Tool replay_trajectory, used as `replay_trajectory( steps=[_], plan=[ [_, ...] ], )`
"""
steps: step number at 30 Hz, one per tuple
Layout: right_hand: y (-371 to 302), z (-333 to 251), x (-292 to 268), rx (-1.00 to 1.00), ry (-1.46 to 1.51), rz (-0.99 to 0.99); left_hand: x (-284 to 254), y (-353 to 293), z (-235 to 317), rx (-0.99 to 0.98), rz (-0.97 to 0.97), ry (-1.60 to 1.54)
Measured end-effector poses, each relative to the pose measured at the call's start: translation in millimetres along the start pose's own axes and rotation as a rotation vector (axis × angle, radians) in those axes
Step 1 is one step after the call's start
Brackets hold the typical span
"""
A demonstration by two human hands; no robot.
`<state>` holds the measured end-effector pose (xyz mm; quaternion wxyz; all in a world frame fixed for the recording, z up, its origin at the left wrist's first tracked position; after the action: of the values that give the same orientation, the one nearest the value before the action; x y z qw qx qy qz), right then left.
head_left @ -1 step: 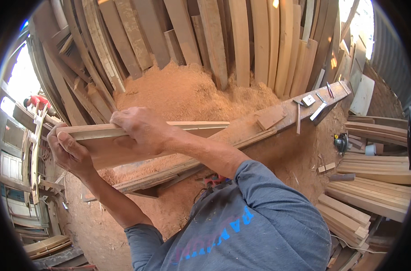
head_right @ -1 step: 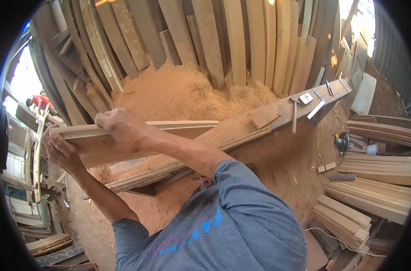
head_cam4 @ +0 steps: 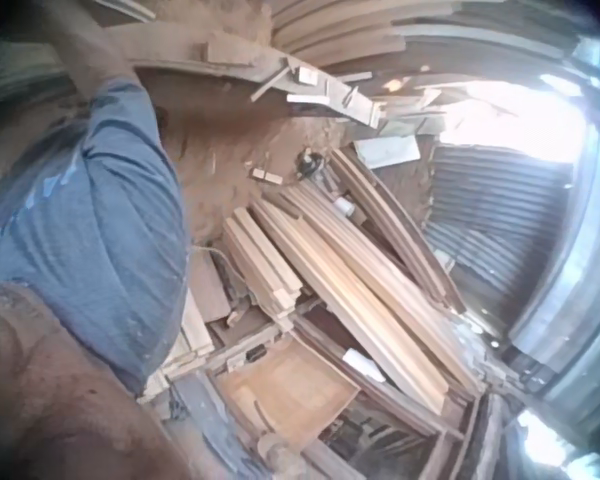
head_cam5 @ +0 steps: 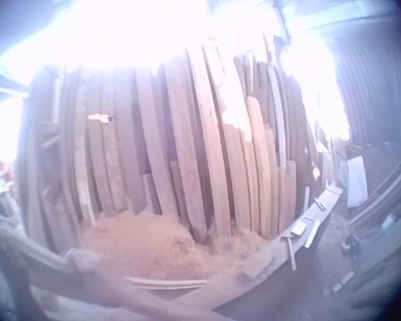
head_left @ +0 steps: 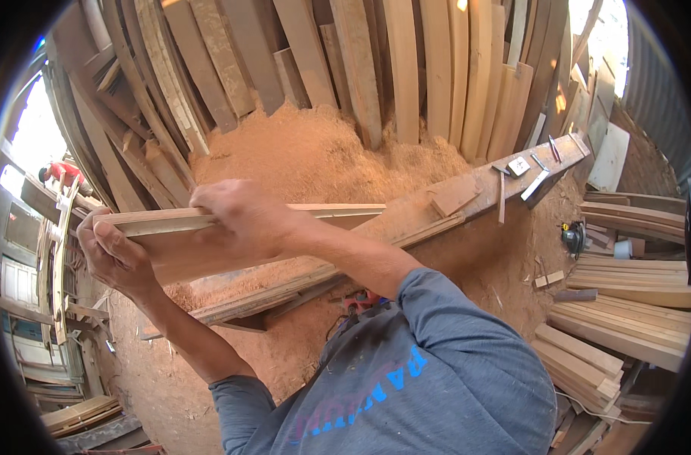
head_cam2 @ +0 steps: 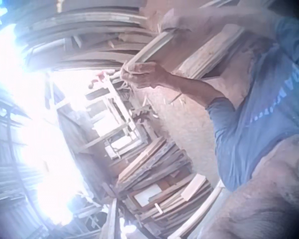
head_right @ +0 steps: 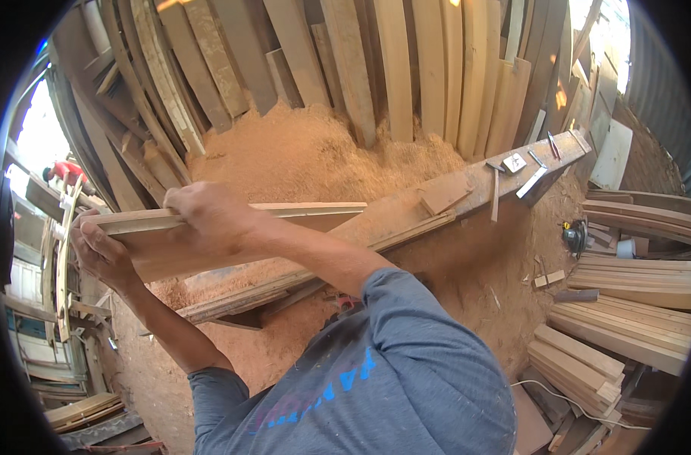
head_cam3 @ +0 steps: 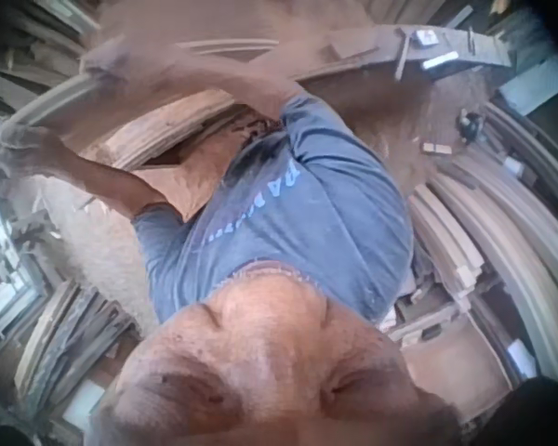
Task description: The person tests the fit of a wooden board by sliding a grooved wooden block along its edges, sands the edges and surface of the board using a sanding block, and then sets the board down.
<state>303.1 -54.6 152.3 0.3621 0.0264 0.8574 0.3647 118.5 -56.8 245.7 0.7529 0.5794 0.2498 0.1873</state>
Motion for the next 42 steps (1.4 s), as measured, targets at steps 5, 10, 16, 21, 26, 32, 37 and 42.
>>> replay_trajectory(
  steps=[5, 10, 16, 21, 26, 32, 37, 42],
  plan=[
    [-89, 132, -31, 0.479, 0.144, -0.123, -5, 2, -13, 0.004, 0.015, 0.09],
    [-305, 364, -90, 1.042, -0.429, -0.267, -4, 3, -65, -0.104, 0.088, -0.125],
    [-446, 476, -123, 1.048, -0.874, -0.765, 2, -1, -22, -0.085, 0.116, 0.087],
    [-465, 482, -121, 0.792, -0.899, -0.981, 4, -12, 7, -0.124, 0.119, -0.21],
    [-491, 510, -136, 0.738, -0.95, -0.97, 20, -16, 18, -0.125, 0.01, -0.257],
    [-502, 511, -182, 0.982, -1.079, -0.802, 49, -18, 23, -0.167, 0.022, -0.244],
    [-537, 490, -99, 0.836, -0.821, -0.808, 76, -9, 51, -0.092, -0.009, -0.006],
    [-559, 459, -10, 0.875, -0.313, -0.845, 84, -5, 74, -0.104, -0.027, 0.076]
  ],
)
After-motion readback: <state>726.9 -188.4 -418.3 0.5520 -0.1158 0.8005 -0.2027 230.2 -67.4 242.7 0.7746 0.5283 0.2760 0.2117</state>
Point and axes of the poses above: each hand's wrist, its own y-axis towards the middle knuckle, its own x-axis out of the palm, z = x × y, the point moved 10 cm from there along y, towards the middle knuckle, and after that the axes turned 13 degrees about -y, right-handed, at the moved point
